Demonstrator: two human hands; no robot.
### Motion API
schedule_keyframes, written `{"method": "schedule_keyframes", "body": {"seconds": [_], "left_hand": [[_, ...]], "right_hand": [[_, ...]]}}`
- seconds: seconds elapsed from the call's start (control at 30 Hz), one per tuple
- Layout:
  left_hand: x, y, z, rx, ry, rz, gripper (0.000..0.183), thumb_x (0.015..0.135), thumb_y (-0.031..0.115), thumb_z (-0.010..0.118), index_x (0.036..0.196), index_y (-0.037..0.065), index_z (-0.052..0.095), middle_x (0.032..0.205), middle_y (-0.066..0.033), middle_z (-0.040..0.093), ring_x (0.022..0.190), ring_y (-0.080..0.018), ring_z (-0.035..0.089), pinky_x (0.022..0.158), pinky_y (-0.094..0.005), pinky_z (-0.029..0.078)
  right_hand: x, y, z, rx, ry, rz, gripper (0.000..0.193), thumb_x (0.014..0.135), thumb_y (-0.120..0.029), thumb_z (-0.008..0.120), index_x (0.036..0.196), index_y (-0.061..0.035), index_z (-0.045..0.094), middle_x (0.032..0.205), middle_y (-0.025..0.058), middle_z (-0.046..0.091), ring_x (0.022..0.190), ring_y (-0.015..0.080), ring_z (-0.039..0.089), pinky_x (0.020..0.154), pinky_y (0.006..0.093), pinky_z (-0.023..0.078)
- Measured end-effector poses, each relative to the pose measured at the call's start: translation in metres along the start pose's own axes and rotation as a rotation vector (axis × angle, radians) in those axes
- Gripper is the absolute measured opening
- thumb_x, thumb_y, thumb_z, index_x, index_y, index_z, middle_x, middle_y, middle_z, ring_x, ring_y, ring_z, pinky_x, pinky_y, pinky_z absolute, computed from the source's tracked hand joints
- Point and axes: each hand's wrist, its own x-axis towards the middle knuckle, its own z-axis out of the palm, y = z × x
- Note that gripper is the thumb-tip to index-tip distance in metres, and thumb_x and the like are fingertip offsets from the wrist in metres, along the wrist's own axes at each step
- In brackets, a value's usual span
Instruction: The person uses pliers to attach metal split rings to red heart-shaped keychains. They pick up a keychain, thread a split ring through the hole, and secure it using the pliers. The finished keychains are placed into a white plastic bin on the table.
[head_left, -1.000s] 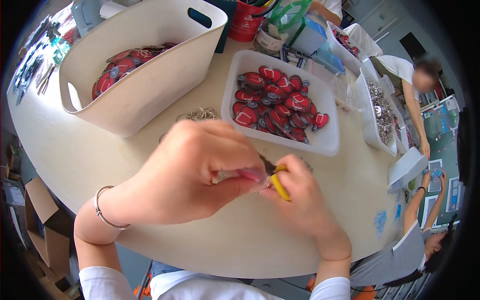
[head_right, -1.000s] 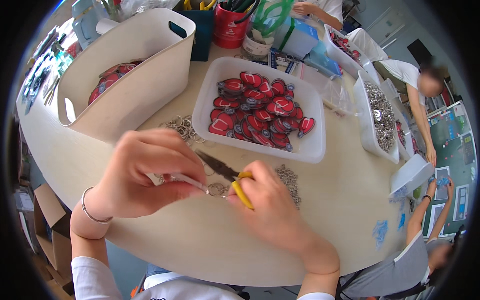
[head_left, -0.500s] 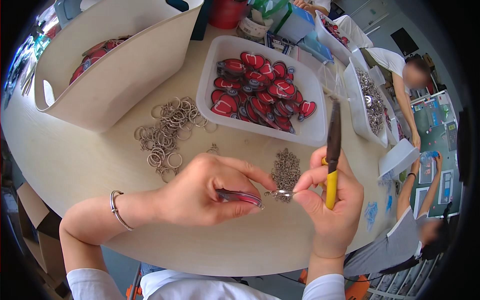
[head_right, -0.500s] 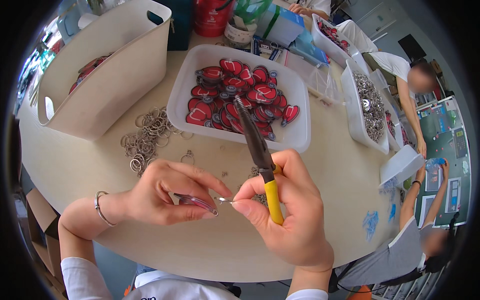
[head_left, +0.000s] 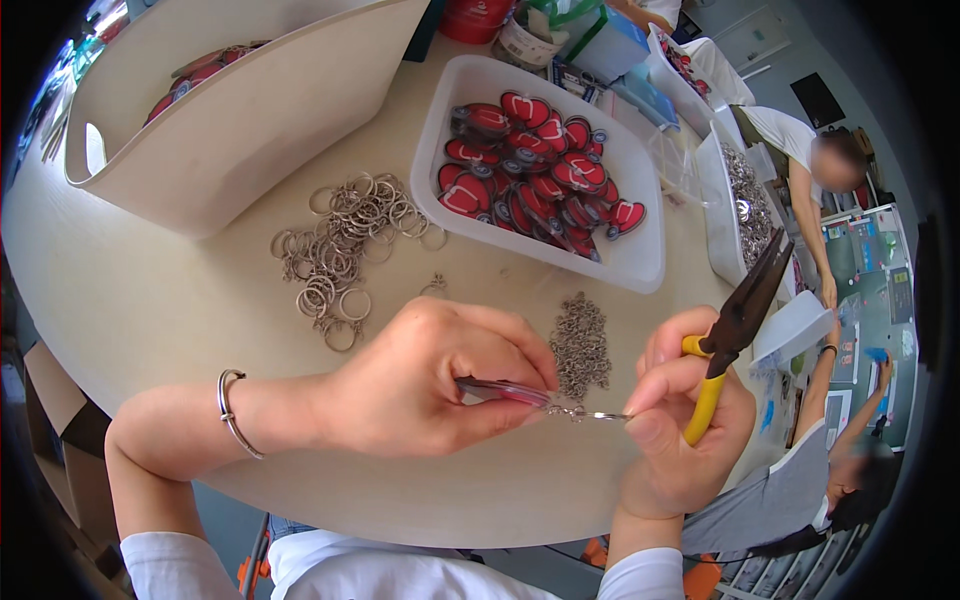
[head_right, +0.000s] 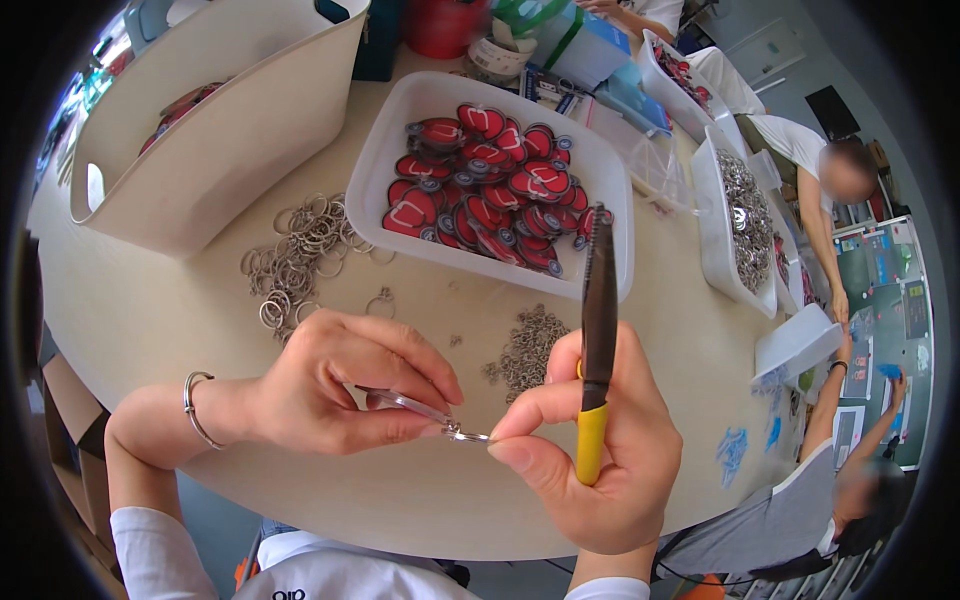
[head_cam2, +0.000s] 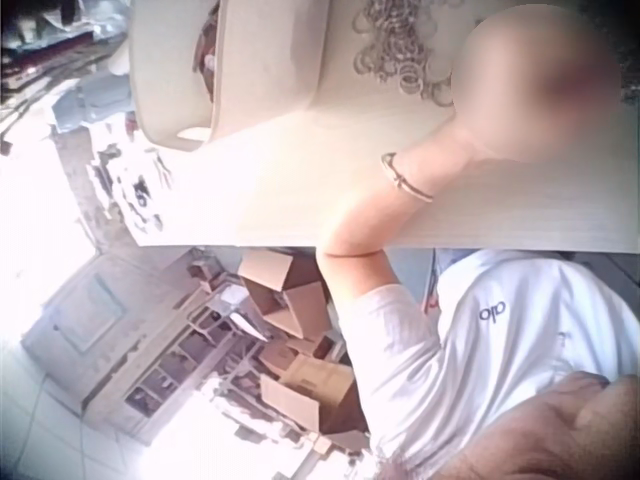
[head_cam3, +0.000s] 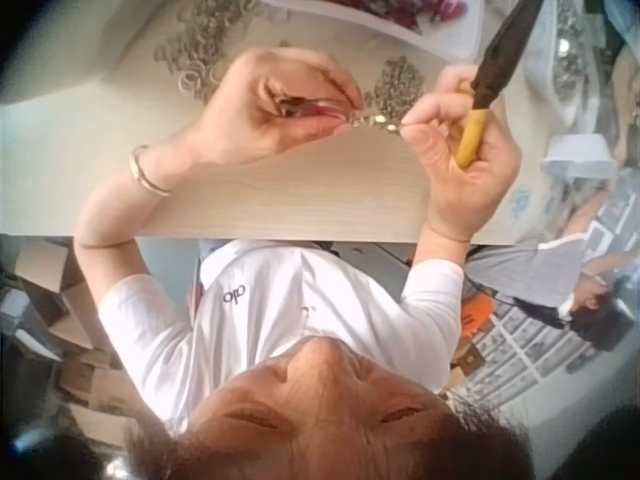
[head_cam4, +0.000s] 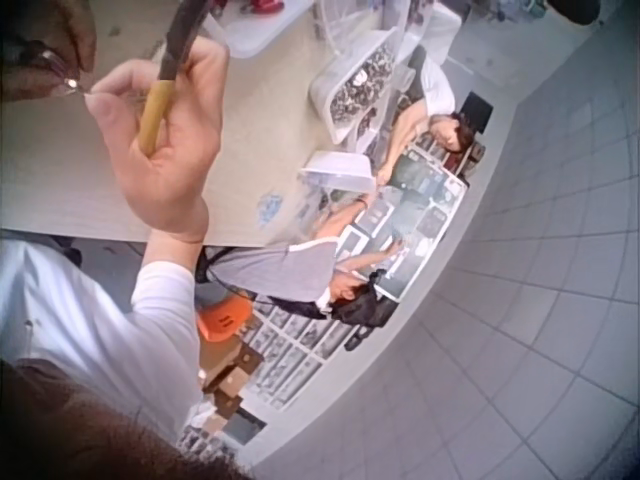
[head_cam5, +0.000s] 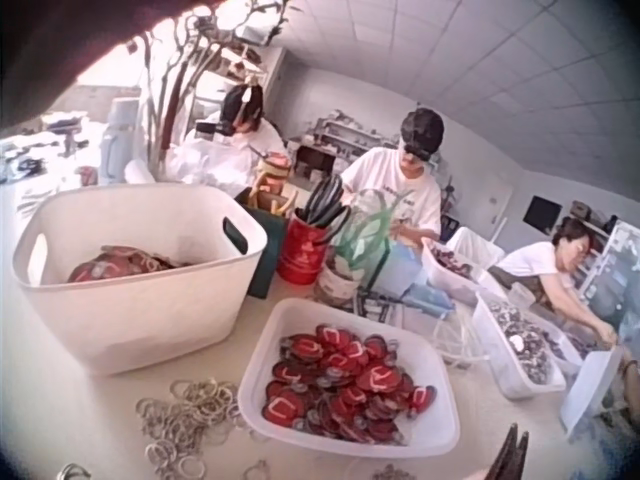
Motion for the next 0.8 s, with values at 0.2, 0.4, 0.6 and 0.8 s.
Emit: {"method": "schedule_keyframes", "body": {"seconds": [0.2, 0.4, 0.6, 0.8], "left_hand": [[0.0015, -0.0026, 0.0008, -0.019, 0.017, 0.048, 0.011, 0.072, -0.004, 0.073, 0.082, -0.002, 0.070, 0.093, -0.0107, 0.068, 0.077, -0.0179, 0.066, 0.063, -0.0269, 0.051], [0.0019, -0.0024, 0.0010, -0.006, 0.026, 0.081, 0.011, 0.071, -0.003, 0.075, 0.081, -0.001, 0.070, 0.092, -0.0108, 0.068, 0.078, -0.0190, 0.066, 0.063, -0.0275, 0.051], [0.0018, -0.0021, 0.0008, -0.009, 0.041, 0.103, 0.010, 0.072, -0.002, 0.075, 0.081, -0.001, 0.070, 0.092, -0.0103, 0.068, 0.077, -0.0182, 0.065, 0.062, -0.0273, 0.051], [0.0011, 0.0025, 0.0008, 0.050, 0.080, 0.108, 0.011, 0.070, -0.002, 0.075, 0.079, -0.001, 0.070, 0.091, -0.0105, 0.069, 0.075, -0.0184, 0.064, 0.060, -0.0275, 0.050]], "right_hand": [[-0.0009, -0.0043, 0.0013, -0.001, 0.033, 0.038, 0.032, 0.066, -0.032, 0.081, 0.071, -0.0037, 0.066, 0.081, 0.0057, 0.044, 0.072, 0.0167, 0.044, 0.062, 0.0269, 0.036], [0.0002, -0.0043, -0.0014, -0.005, 0.033, 0.031, 0.032, 0.066, -0.031, 0.082, 0.071, -0.0035, 0.066, 0.082, 0.0057, 0.045, 0.071, 0.0161, 0.043, 0.063, 0.0264, 0.035], [0.0010, -0.0063, -0.0041, -0.020, 0.030, 0.048, 0.032, 0.065, -0.031, 0.082, 0.070, -0.0040, 0.066, 0.083, 0.0058, 0.046, 0.071, 0.0157, 0.043, 0.063, 0.0263, 0.034], [-0.0020, -0.0068, -0.0066, -0.031, 0.073, 0.031, 0.033, 0.064, -0.032, 0.083, 0.070, -0.0043, 0.066, 0.082, 0.0053, 0.046, 0.070, 0.0153, 0.044, 0.061, 0.0258, 0.033]]}}
